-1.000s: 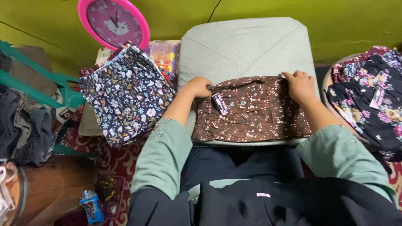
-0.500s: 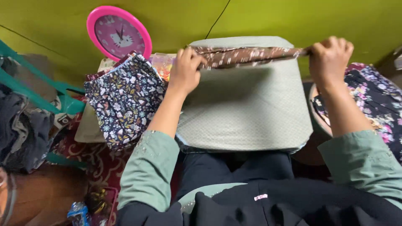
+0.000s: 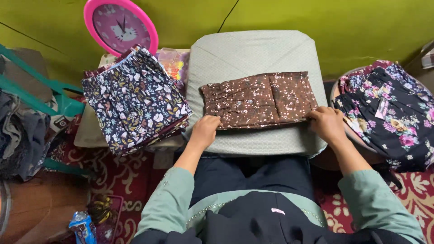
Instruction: Folding various floral-patterned shorts and garments on a flat surface.
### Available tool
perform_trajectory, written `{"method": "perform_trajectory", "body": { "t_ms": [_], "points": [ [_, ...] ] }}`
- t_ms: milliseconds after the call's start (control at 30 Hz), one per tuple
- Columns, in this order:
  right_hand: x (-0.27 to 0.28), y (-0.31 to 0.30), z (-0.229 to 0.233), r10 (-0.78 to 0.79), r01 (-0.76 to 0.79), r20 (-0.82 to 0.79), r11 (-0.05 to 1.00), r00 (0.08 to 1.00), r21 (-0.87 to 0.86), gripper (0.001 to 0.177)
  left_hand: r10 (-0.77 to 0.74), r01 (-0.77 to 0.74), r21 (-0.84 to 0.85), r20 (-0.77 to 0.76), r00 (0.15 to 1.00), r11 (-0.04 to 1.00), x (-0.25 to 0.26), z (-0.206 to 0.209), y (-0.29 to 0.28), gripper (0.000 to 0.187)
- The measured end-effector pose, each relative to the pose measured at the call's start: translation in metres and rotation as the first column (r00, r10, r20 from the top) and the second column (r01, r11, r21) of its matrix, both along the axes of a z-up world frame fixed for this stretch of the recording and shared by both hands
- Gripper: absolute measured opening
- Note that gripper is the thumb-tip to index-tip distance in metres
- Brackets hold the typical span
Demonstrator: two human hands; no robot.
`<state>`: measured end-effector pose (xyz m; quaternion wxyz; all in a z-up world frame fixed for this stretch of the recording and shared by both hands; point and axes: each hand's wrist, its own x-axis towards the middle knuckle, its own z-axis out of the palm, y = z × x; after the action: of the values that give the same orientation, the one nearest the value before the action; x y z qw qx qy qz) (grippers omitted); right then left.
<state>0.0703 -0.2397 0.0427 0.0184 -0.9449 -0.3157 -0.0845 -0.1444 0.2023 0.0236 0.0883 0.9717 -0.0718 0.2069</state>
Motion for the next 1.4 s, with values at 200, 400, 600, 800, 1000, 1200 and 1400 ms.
{"method": "perform_trajectory", "body": {
  "t_ms": [200, 400, 600, 800, 1000, 1200, 1400],
  "points": [
    [-0.018, -0.018, 0.006, 0.069, -0.074, -0.047, 0.993, 0.996, -0.094, 0.021, -0.045, 0.043, -0.029, -0.082, 0.996, 0.999, -0.043, 0.030, -0.016, 0.027],
    [-0.019, -0.014, 0.012, -0.044, -0.017, -0.443, 0.991, 0.895, -0.132, 0.034, 0.079, -0.114, -0.108, -0.286, 0.955, 0.988, -0.044, 0.060, -0.029, 0.033],
    [-0.065, 0.125, 0.026, 0.119, -0.117, -0.018, 0.988, 0.993, 0.104, 0.054, 0.144, -0.185, -0.237, -0.180, 0.973, 0.954, 0.021, 0.060, -0.099, 0.079],
    [-0.095, 0.138, 0.012, 0.018, 0.000, -0.281, 0.998, 0.959, 0.062, 0.073, 0.268, -0.330, -0.147, -0.329, 0.905, 0.933, 0.016, 0.025, -0.110, 0.106],
    [-0.084, 0.096, 0.031, -0.104, 0.137, -0.285, 0.985, 0.953, 0.100, 0.080, 0.273, -0.334, -0.142, -0.330, 0.904, 0.932, 0.015, 0.023, -0.108, 0.107],
    [-0.050, 0.035, -0.009, 0.041, 0.023, -0.347, 0.984, 0.937, 0.178, 0.084, 0.287, -0.340, -0.129, -0.312, 0.906, 0.932, 0.018, 0.009, -0.108, 0.107],
    [-0.038, -0.029, -0.011, 0.327, -0.309, -0.044, 0.923, 0.944, 0.231, 0.047, 0.293, -0.338, -0.112, -0.298, 0.908, 0.934, 0.017, 0.014, -0.110, 0.106]
  ]
}}
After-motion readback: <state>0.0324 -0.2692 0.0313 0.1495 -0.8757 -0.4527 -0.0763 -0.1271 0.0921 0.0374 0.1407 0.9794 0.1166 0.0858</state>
